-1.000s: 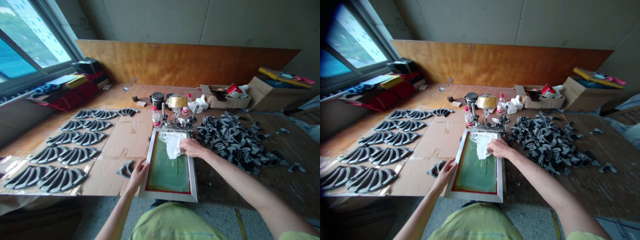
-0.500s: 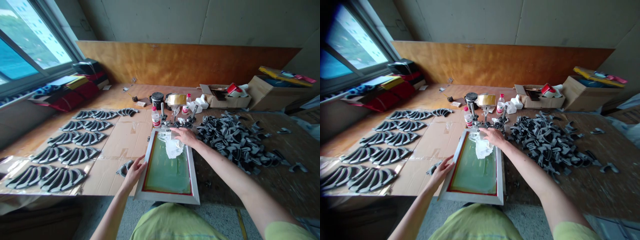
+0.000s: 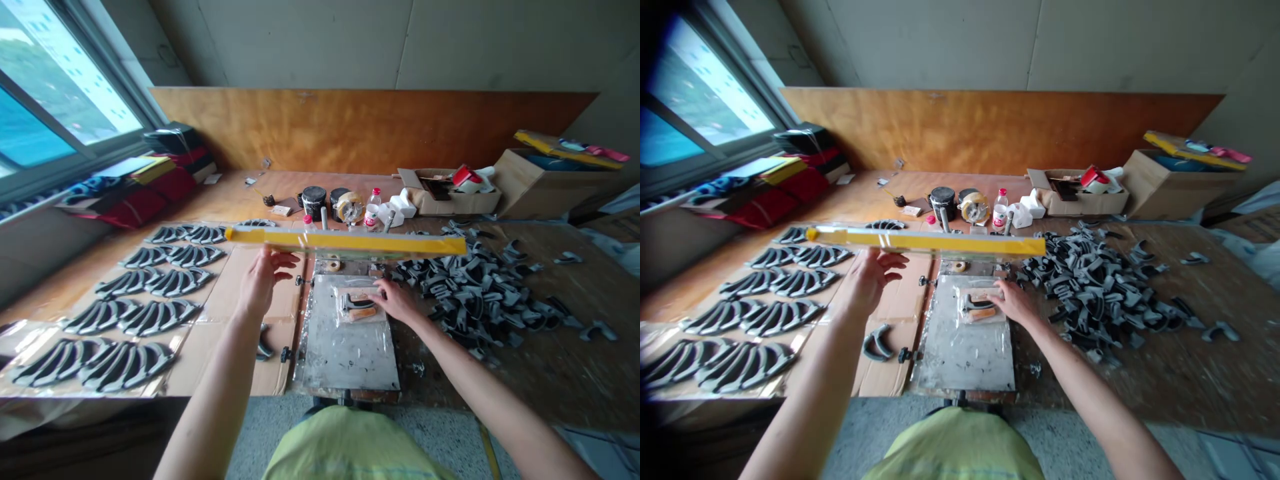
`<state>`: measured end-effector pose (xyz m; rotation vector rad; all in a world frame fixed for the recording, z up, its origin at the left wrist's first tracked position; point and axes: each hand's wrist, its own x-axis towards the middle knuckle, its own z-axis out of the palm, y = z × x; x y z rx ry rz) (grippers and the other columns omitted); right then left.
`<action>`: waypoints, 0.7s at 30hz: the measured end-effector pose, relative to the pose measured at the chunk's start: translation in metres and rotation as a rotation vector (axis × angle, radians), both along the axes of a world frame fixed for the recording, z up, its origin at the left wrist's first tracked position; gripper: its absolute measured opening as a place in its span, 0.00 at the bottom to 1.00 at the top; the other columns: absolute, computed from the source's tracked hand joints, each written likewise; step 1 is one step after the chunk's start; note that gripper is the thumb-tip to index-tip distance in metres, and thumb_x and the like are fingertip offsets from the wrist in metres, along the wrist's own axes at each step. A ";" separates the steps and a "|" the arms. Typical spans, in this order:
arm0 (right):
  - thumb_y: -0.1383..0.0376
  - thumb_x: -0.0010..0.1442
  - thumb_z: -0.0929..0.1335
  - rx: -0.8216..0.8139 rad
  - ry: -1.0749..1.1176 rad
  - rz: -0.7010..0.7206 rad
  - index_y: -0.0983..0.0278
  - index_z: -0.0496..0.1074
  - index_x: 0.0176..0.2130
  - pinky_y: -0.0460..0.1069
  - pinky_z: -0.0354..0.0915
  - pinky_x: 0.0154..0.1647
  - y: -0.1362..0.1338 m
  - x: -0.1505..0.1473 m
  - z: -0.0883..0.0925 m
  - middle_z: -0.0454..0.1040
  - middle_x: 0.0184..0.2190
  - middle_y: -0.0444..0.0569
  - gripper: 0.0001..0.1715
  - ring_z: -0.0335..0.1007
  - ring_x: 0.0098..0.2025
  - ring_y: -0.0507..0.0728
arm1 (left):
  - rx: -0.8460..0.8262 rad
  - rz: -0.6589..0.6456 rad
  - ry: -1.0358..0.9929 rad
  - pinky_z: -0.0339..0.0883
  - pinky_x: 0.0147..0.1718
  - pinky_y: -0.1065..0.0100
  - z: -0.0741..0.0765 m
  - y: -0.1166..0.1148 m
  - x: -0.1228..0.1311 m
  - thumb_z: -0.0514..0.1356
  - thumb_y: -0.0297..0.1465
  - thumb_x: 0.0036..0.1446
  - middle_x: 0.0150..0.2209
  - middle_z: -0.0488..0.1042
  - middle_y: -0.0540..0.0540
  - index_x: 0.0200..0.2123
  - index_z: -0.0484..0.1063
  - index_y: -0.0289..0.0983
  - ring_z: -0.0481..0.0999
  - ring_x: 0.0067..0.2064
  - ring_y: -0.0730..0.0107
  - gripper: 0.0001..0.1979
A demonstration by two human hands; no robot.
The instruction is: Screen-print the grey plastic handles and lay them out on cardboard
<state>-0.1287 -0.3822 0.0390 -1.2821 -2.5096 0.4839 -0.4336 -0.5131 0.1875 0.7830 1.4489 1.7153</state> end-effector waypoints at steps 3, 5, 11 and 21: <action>0.62 0.58 0.72 0.001 -0.052 0.172 0.60 0.72 0.48 0.53 0.63 0.50 -0.023 -0.013 -0.009 0.74 0.44 0.50 0.17 0.68 0.49 0.59 | 0.031 0.097 -0.045 0.67 0.27 0.74 -0.010 -0.002 0.010 0.57 0.54 0.54 0.32 0.78 0.47 0.40 0.70 0.38 0.76 0.32 0.71 0.25; 0.65 0.59 0.71 0.012 -0.049 0.155 0.61 0.73 0.43 0.52 0.63 0.50 -0.036 -0.026 -0.003 0.73 0.41 0.49 0.10 0.68 0.48 0.58 | -0.077 0.062 -0.109 0.67 0.26 0.73 -0.036 -0.016 0.029 0.58 0.54 0.54 0.35 0.79 0.46 0.46 0.69 0.38 0.76 0.31 0.72 0.28; 0.62 0.65 0.66 0.191 0.053 0.451 0.60 0.74 0.41 0.52 0.64 0.45 -0.103 -0.066 0.013 0.71 0.35 0.48 0.07 0.66 0.42 0.57 | -0.603 -0.243 -0.441 0.70 0.25 0.67 -0.130 -0.077 0.094 0.58 0.53 0.55 0.37 0.80 0.38 0.41 0.72 0.36 0.81 0.36 0.60 0.26; 0.79 0.56 0.63 0.015 -0.499 -0.072 0.64 0.76 0.31 0.54 0.63 0.43 -0.005 0.094 -0.027 0.74 0.41 0.61 0.16 0.67 0.47 0.63 | -0.962 0.220 0.206 0.70 0.23 0.58 -0.225 -0.187 -0.059 0.37 0.47 0.59 0.20 0.73 0.42 0.21 0.64 0.41 0.73 0.21 0.59 0.26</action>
